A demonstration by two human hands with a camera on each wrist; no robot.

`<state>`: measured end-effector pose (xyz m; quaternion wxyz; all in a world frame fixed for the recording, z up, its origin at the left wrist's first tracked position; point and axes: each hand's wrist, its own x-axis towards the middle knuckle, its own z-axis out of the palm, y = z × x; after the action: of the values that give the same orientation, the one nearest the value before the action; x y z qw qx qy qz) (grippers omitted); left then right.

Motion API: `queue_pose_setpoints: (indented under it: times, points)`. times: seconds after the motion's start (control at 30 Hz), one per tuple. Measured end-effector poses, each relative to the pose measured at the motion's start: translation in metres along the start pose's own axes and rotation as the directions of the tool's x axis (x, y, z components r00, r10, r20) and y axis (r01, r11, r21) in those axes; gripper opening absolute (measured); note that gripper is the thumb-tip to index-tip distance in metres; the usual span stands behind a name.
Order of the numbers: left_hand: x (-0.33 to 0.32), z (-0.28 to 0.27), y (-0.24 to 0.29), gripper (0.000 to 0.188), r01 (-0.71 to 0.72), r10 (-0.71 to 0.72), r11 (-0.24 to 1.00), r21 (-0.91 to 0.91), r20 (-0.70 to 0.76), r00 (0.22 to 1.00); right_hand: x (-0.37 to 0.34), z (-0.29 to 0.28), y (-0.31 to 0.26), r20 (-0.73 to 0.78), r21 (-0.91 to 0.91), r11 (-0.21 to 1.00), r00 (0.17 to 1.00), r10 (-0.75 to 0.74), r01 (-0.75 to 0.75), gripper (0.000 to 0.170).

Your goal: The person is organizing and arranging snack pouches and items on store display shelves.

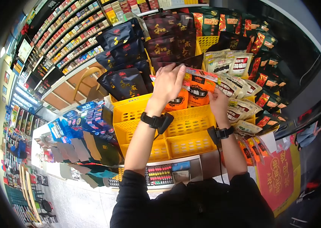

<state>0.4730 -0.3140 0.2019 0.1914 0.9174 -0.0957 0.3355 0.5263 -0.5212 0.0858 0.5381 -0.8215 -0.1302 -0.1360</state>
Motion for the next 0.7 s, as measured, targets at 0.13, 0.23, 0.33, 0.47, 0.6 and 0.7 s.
queue_pose_setpoints:
  times: [0.13, 0.23, 0.33, 0.47, 0.6, 0.7]
  points:
    - [-0.024, -0.010, -0.015, 0.045, 0.215, -0.229, 0.973, -0.080, -0.396, 0.889, -0.023, 0.000, -0.017, -0.175, 0.060, 0.994, 0.981, -0.083, 0.094, 0.032]
    - [-0.057, -0.009, -0.027, 0.051, 0.439, -0.631, 0.766, -0.470, -0.415, 0.656, -0.042, 0.014, -0.026, -0.204, 0.136, 0.957, 0.952, -0.227, 0.257, 0.026]
    - [-0.097, 0.036, -0.070, 0.060, 0.483, -0.731, 0.616, -0.622, -0.224, 0.644, -0.053, 0.029, -0.034, -0.047, 0.156, 0.964, 0.976, -0.213, 0.217, 0.033]
    - [-0.115, 0.055, -0.092, 0.083, 0.542, -0.730, 0.351, -0.764, 0.139, 0.669, -0.057, 0.055, -0.024, 0.188, 0.272, 0.962, 0.978, -0.093, 0.039, 0.042]
    - [-0.108, 0.038, -0.062, 0.084, 0.549, -0.719, 0.306, -0.778, 0.189, 0.668, -0.061, 0.052, -0.024, 0.182, 0.255, 0.965, 0.977, -0.115, 0.066, 0.043]
    - [-0.140, 0.055, -0.098, 0.083, 0.559, -0.743, 0.362, -0.746, 0.132, 0.657, -0.079, 0.031, -0.034, 0.104, 0.223, 0.970, 0.987, -0.125, 0.100, 0.042]
